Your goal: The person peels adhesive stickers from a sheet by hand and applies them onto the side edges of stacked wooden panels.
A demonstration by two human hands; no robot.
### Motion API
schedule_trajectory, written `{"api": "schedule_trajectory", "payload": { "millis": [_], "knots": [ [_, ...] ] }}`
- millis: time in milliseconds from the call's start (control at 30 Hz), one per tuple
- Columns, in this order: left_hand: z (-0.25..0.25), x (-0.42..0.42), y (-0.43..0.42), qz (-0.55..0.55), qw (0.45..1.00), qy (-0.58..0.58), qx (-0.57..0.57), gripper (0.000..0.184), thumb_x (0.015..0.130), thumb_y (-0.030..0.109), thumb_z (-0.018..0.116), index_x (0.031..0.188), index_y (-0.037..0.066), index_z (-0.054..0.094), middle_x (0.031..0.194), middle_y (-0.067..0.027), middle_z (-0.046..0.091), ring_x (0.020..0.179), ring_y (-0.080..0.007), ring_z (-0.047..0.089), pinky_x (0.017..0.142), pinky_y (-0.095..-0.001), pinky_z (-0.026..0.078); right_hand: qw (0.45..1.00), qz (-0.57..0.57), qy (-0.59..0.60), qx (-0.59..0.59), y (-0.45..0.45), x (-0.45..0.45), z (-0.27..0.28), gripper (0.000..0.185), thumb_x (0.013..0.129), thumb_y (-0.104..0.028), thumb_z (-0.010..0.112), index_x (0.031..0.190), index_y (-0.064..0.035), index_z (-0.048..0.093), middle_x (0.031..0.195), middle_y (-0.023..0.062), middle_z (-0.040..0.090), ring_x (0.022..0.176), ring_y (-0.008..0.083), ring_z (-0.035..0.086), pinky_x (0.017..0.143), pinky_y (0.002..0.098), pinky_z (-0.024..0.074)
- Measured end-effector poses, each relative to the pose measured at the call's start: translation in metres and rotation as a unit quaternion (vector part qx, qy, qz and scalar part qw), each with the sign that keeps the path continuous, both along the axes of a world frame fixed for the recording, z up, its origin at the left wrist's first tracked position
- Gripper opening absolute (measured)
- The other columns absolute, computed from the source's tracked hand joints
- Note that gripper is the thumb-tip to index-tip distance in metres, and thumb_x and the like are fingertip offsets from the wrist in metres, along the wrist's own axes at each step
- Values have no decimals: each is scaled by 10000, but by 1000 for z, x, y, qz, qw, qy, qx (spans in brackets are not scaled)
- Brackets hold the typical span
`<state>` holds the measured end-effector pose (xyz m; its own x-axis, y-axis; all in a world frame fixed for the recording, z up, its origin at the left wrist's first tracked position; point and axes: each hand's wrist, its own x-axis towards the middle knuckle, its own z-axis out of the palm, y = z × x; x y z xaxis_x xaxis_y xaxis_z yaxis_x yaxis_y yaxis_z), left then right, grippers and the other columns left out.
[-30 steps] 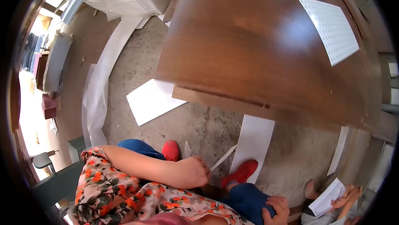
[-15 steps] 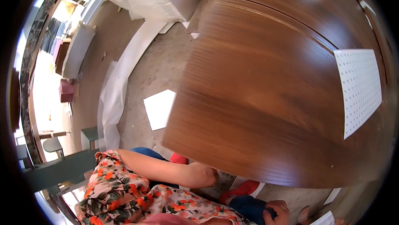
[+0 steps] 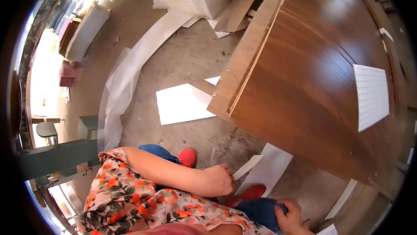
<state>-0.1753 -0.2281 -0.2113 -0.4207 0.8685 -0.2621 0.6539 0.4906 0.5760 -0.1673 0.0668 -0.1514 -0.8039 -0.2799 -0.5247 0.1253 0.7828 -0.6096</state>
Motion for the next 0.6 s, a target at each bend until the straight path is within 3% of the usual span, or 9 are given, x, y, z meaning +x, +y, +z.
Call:
{"api": "schedule_trajectory", "payload": {
  "millis": [200, 433, 600],
  "knots": [
    [11, 16, 3, -13, 1000, 22, -13, 183, 708, 163, 594, 819, 25, 642, 815, -100, 659, 826, -249, 612, 734, -339, 461, 999, -19, 33, 6, 38, 36, -16, 185, 725, -163, 664, 853, -29, 671, 819, 159, 636, 787, 301, 609, 722, 366, 479],
    [44, 52, 5, -11, 994, 91, 50, 214, 746, 224, 630, 801, 19, 615, 801, -108, 627, 814, -270, 602, 697, -374, 488, 993, -30, 115, 13, 41, 70, 23, 177, 737, -203, 624, 808, -49, 672, 798, 163, 642, 777, 323, 617, 701, 372, 495],
    [62, 65, 17, 7, 991, 124, 48, 331, 743, 275, 668, 911, 0, 591, 885, -119, 622, 848, -303, 590, 719, -375, 491, 989, -89, 118, 23, 50, 86, 45, 188, 738, -216, 614, 794, -48, 678, 848, 157, 665, 822, 306, 634, 733, 363, 499]
  ]
}}
